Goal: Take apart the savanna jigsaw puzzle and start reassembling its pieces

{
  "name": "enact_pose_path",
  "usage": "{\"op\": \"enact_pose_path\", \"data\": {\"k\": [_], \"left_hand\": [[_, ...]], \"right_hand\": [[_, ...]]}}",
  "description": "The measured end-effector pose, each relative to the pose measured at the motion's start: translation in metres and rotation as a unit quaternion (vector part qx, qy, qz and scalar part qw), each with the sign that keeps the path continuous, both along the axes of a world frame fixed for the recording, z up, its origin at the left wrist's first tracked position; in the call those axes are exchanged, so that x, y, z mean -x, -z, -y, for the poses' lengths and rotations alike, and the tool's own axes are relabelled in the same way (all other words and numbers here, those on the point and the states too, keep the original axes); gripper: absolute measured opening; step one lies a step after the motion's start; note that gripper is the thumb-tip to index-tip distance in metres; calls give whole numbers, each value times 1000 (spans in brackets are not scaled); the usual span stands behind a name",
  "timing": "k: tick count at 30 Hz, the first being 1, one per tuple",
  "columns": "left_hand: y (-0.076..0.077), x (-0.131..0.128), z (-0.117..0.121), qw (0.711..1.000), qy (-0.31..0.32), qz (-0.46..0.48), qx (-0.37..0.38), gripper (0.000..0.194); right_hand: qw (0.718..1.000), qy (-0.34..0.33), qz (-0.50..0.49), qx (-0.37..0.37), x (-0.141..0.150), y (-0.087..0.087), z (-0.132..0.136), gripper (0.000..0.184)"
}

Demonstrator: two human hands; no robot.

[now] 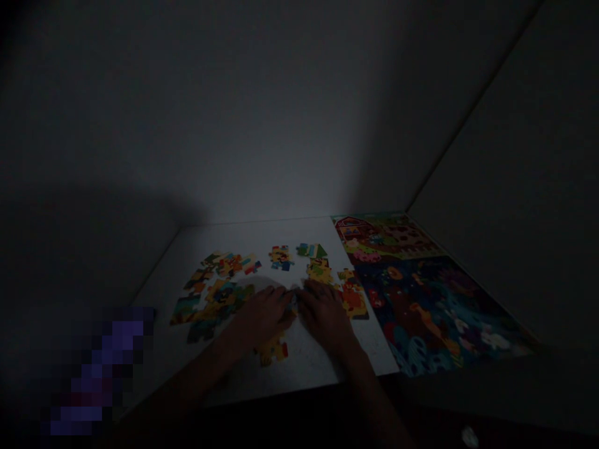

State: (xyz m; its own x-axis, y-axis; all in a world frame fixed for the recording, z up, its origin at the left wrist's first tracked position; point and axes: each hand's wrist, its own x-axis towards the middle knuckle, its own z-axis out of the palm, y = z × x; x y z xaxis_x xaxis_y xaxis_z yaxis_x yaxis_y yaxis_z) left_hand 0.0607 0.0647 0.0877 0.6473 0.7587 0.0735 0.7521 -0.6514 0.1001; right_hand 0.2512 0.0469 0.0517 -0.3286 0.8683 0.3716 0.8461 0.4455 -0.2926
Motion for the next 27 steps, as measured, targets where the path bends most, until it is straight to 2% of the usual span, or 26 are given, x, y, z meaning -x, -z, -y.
{"op": "enact_pose_path", "data": {"k": [5, 8, 11, 13, 15, 17, 18, 21, 24, 27], "left_hand": [[-6, 5, 0, 1000, -6, 17, 1, 26], [-5, 19, 8, 998, -52, 31, -3, 30], [3, 44, 15, 992, -107, 60, -3, 35], [12, 67, 14, 981, -179, 78, -19, 37], [22, 90, 8, 953, -288, 82, -53, 40], [32, 106, 0, 921, -373, 78, -81, 46], [36, 109, -2, 914, -390, 76, -87, 50], [45, 101, -4, 921, -372, 71, -87, 53], [48, 84, 1, 939, -321, 83, -88, 47], [45, 77, 5, 941, -296, 139, -89, 38]], "right_hand": [[1000, 2, 2, -3, 2, -3, 0, 31], [999, -27, -17, -9, 4, -4, 1, 27], [998, -30, -60, -21, 1, 1, 2, 26], [996, 5, -83, -38, -3, 6, -1, 30], [995, 42, -83, -36, -9, 10, -10, 36], [996, 74, -49, -4, -15, 13, -26, 45], [995, 93, -21, 24, -17, 13, -37, 50], [978, 173, 62, 100, -17, 12, -73, 61], [960, 234, 102, 116, -7, 10, -99, 61], [968, 206, 92, 108, 10, 11, -104, 53]]}}
